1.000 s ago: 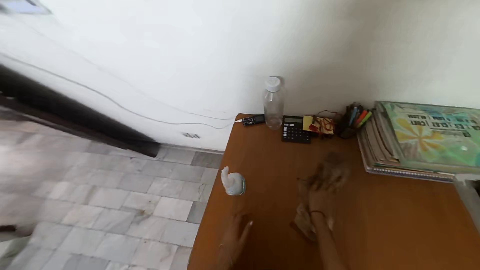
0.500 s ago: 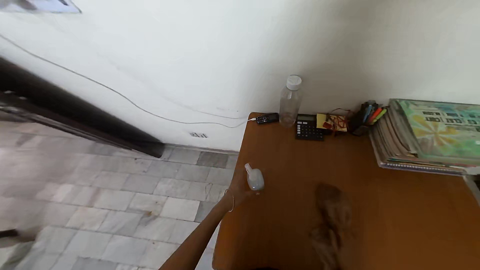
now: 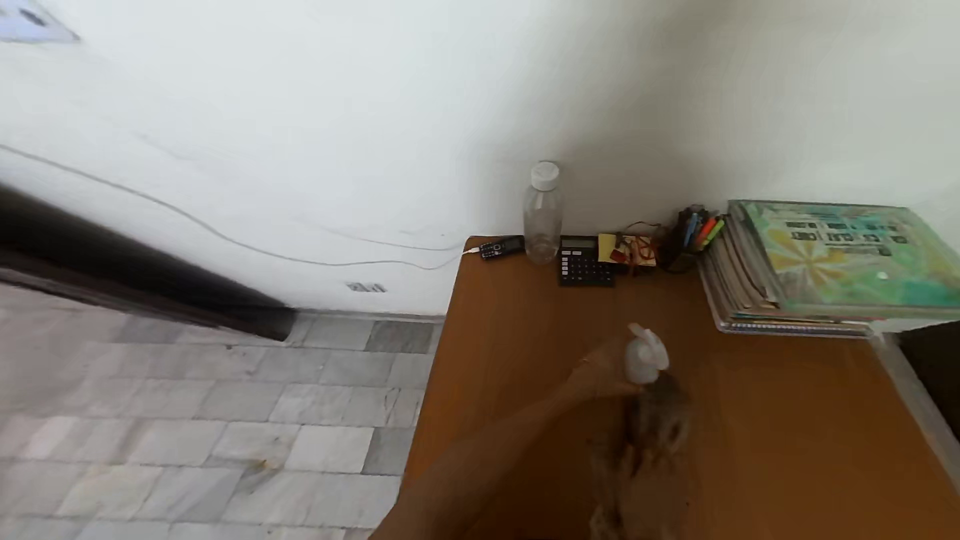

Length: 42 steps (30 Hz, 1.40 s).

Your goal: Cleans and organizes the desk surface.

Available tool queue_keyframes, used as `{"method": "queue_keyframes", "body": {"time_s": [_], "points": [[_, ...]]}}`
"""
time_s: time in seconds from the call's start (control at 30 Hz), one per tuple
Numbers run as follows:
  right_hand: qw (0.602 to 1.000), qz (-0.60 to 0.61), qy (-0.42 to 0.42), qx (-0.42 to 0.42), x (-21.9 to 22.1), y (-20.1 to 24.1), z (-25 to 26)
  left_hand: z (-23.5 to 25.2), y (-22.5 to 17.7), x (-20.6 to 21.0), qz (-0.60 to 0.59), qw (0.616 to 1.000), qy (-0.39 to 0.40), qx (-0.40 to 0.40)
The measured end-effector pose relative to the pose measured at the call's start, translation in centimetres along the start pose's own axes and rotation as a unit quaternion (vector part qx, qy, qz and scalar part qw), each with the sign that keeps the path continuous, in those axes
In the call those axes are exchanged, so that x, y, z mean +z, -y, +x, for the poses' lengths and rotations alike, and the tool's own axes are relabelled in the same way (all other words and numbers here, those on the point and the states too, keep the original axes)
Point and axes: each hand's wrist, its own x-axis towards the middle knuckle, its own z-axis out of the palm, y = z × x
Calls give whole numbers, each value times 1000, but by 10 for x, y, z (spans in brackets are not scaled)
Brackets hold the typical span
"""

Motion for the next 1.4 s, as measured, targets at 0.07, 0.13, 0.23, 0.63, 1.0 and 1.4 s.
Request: {"method": "queue_keyframes", "body": {"time_s": [0.07, 0.13, 0.23, 0.63, 1.0, 1.4], "points": [[998, 9, 39, -47, 9, 28, -16, 24, -21, 13, 41, 997, 68, -10], [983, 29, 127, -132, 20, 44, -30, 46, -22, 28, 68, 992, 107, -7], [926, 10, 199, -321, 36, 61, -34, 64, -20, 46, 66, 990, 123, 11], [924, 36, 312, -216, 7, 60, 53, 23, -1, -133, -10, 878, -458, -135], [986, 34, 59, -152, 23, 59, 92, 69, 49, -185, -90, 897, -432, -3], [986, 36, 73, -144, 21, 59, 94, 97, -74, -65, -104, 965, -233, 67]]}}
